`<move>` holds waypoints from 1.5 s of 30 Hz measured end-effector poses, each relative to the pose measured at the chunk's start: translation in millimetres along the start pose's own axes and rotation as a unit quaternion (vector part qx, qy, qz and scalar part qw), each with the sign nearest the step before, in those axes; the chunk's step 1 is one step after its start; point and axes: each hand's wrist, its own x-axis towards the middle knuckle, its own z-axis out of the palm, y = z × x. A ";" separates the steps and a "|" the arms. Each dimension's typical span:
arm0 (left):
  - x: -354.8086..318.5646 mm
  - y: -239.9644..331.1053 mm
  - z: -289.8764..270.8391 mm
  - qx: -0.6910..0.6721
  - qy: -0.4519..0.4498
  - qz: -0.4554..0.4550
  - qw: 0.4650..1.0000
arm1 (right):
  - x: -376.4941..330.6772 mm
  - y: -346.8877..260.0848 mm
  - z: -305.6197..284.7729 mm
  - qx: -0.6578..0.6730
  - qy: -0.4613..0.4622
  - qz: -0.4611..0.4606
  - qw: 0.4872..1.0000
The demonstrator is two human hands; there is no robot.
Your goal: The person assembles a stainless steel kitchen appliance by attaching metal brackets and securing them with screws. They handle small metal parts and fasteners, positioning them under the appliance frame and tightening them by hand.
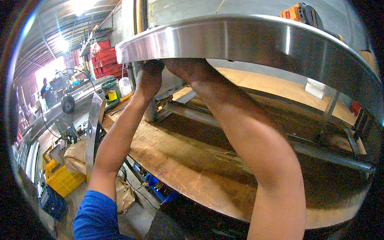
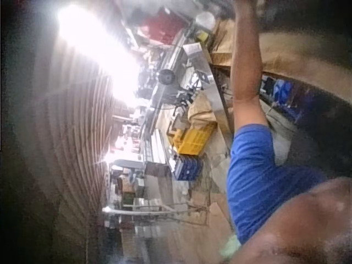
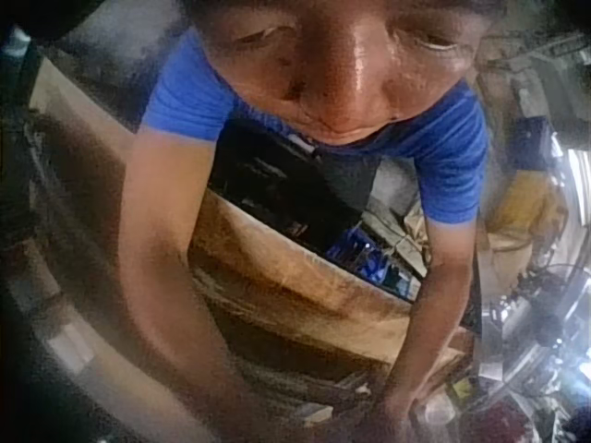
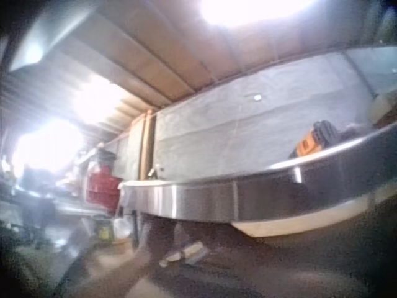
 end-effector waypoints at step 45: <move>32.3 10.9 2.9 -0.570 -0.061 -0.401 0.715 | -7.4 -5.4 0.0 -0.086 0.076 0.026 0.993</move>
